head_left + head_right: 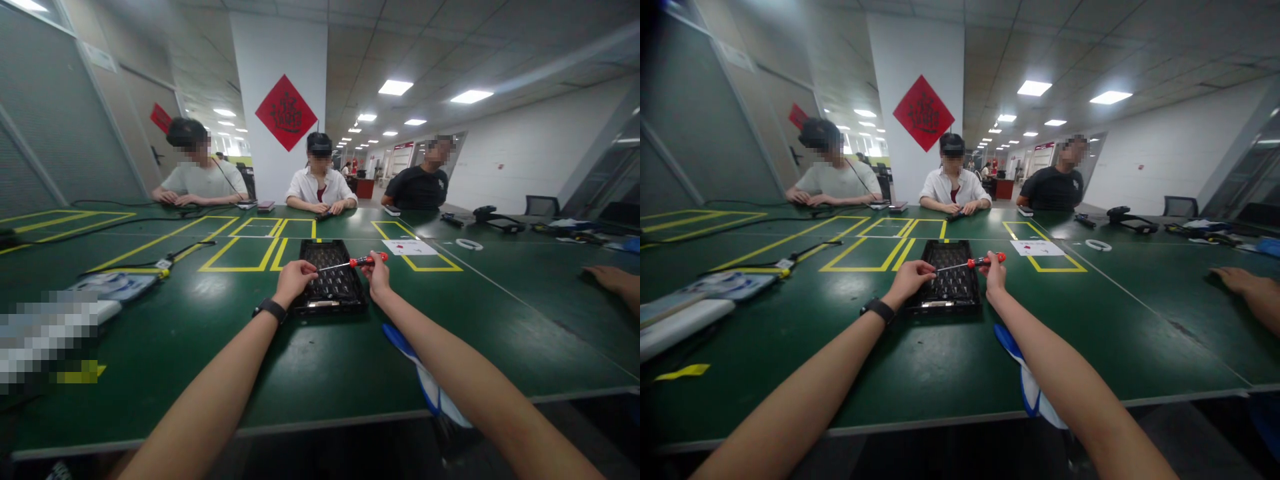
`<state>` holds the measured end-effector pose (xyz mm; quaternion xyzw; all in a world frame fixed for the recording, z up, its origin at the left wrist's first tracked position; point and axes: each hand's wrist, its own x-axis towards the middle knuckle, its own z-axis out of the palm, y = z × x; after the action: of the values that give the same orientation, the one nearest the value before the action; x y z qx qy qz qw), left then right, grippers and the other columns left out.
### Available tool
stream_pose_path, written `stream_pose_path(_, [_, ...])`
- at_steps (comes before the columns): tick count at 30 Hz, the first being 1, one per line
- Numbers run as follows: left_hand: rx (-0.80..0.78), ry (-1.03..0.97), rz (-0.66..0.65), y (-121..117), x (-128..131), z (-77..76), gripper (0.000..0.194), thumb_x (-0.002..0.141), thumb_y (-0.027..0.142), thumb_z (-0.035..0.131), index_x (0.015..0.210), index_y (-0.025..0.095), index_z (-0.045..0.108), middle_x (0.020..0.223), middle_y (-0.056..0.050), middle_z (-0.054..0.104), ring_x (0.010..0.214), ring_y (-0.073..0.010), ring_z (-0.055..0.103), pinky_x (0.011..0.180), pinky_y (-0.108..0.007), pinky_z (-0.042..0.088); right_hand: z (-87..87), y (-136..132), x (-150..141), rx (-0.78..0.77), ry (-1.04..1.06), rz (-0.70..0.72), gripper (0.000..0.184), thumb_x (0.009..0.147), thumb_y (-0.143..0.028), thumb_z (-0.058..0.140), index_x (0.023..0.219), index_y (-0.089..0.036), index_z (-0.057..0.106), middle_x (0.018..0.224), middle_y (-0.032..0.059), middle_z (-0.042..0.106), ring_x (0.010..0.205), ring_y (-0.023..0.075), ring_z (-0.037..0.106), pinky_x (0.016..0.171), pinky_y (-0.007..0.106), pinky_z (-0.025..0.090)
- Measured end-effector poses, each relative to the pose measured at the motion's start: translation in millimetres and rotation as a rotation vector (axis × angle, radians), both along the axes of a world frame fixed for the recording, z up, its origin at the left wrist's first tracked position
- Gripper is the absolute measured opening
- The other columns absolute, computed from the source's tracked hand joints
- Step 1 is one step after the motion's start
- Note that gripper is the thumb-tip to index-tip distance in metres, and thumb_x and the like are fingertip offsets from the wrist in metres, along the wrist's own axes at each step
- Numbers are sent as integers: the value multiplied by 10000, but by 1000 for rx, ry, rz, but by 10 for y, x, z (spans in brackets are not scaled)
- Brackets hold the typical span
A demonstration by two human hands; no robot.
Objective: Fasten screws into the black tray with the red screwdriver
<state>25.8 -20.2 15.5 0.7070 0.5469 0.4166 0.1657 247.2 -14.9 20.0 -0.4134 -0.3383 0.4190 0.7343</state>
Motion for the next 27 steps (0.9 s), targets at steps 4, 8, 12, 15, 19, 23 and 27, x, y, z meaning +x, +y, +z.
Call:
stream_pose_path(4, [7, -43, -23, 4, 11, -4, 195, 633, 248, 629, 807, 162, 649, 730, -46, 662, 655, -144, 600, 636, -258, 460, -13, 5, 4, 12, 12, 4, 278, 642, -442, 560, 652, -168, 511, 533, -21, 569, 435, 82, 488, 455, 209, 435])
stream_pose_path(8, [-6, -126, -66, 18, 25, -11, 179, 632, 165, 614, 807, 153, 650, 753, -48, 668, 684, -139, 606, 679, -265, 473, -4, -3, 16, -19, 36, -11, 279, 649, -451, 550, 635, -177, 500, 503, -21, 556, 439, 93, 497, 444, 214, 434])
stream_pose_path(12, [-23, -195, -89, 22, 33, -15, 173, 633, 156, 615, 802, 143, 650, 764, -55, 669, 689, -136, 607, 698, -271, 480, 5, -3, 34, -55, 82, -11, 274, 635, -447, 574, 628, -184, 497, 482, -22, 547, 443, 99, 509, 435, 215, 434])
stream_pose_path(15, [-20, -238, -119, 17, 35, -13, 173, 646, 168, 607, 811, 137, 646, 776, -61, 671, 703, -138, 610, 701, -270, 482, 2, 0, 43, -69, 45, -25, 273, 652, -454, 553, 625, -189, 493, 468, -18, 540, 451, 109, 519, 435, 220, 435])
stream_pose_path(19, [-29, -253, -129, 4, 39, -5, 182, 663, 182, 591, 831, 134, 643, 783, -66, 674, 713, -143, 616, 706, -273, 480, -3, -1, 43, -68, 5, -25, 282, 663, -466, 531, 623, -192, 483, 447, -25, 522, 459, 116, 529, 449, 226, 440])
stream_pose_path(23, [-38, -243, -141, -9, 41, 1, 190, 672, 174, 574, 846, 134, 641, 769, -65, 676, 706, -145, 619, 687, -264, 478, -2, 0, 28, -56, 32, -12, 277, 647, -454, 556, 616, -188, 484, 461, -27, 524, 445, 102, 508, 449, 217, 436])
stream_pose_path(27, [-33, -225, -153, -23, 43, 15, 187, 674, 161, 564, 843, 139, 642, 777, -62, 677, 712, -146, 620, 666, -250, 474, -8, 10, 17, -38, 2, -24, 286, 646, -465, 549, 623, -186, 492, 490, -16, 543, 450, 103, 501, 445, 218, 429])
